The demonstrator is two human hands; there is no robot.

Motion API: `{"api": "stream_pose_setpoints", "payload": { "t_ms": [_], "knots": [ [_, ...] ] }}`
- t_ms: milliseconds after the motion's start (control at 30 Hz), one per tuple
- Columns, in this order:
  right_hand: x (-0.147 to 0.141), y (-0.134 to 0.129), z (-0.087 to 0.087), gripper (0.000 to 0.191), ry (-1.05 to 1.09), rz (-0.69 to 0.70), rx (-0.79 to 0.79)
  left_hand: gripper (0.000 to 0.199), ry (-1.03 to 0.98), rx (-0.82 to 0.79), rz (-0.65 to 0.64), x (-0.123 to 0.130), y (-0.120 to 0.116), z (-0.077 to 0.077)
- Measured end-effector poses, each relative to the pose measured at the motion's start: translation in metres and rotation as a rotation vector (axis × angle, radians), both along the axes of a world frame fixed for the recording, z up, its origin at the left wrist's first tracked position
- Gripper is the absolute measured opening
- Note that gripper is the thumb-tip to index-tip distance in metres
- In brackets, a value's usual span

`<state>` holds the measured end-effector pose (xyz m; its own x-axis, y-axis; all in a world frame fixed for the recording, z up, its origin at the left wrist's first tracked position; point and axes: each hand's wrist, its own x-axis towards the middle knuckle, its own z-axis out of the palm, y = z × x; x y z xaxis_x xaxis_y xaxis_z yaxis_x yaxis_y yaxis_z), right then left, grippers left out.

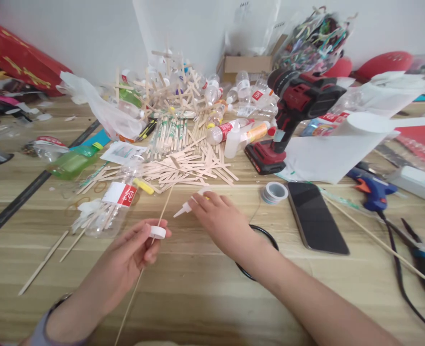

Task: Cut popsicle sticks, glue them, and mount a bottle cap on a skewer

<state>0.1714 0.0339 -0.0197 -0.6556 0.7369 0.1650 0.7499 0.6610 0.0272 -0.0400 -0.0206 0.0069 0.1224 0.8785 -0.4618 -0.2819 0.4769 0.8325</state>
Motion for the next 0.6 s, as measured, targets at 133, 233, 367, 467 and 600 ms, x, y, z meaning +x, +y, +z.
{"api": "stream_pose_setpoints", "payload": {
  "t_ms": [133, 233, 367, 467, 600],
  "knots": [
    [-0.018, 0.023, 0.005, 0.032, -0.044, 0.006, -0.019, 0.041, -0.026, 0.023, 0.033, 0.000, 0.004, 0.003],
    [-0.021, 0.031, 0.010, 0.017, -0.020, -0.034, -0.027, 0.040, -0.024, 0.046, 0.050, -0.001, 0.005, 0.002],
    [0.008, 0.030, 0.015, 0.015, 0.110, -0.172, -0.006, 0.041, -0.012, 0.040, 0.068, -0.005, 0.008, 0.000],
    [0.042, 0.026, 0.017, 0.015, 0.232, -0.353, 0.064, 0.041, -0.014, 0.017, 0.038, -0.006, 0.010, -0.001],
    [0.072, 0.023, 0.012, 0.020, 0.446, -0.573, 0.016, 0.042, -0.026, -0.007, -0.029, -0.001, 0.012, 0.000]
  ]
}}
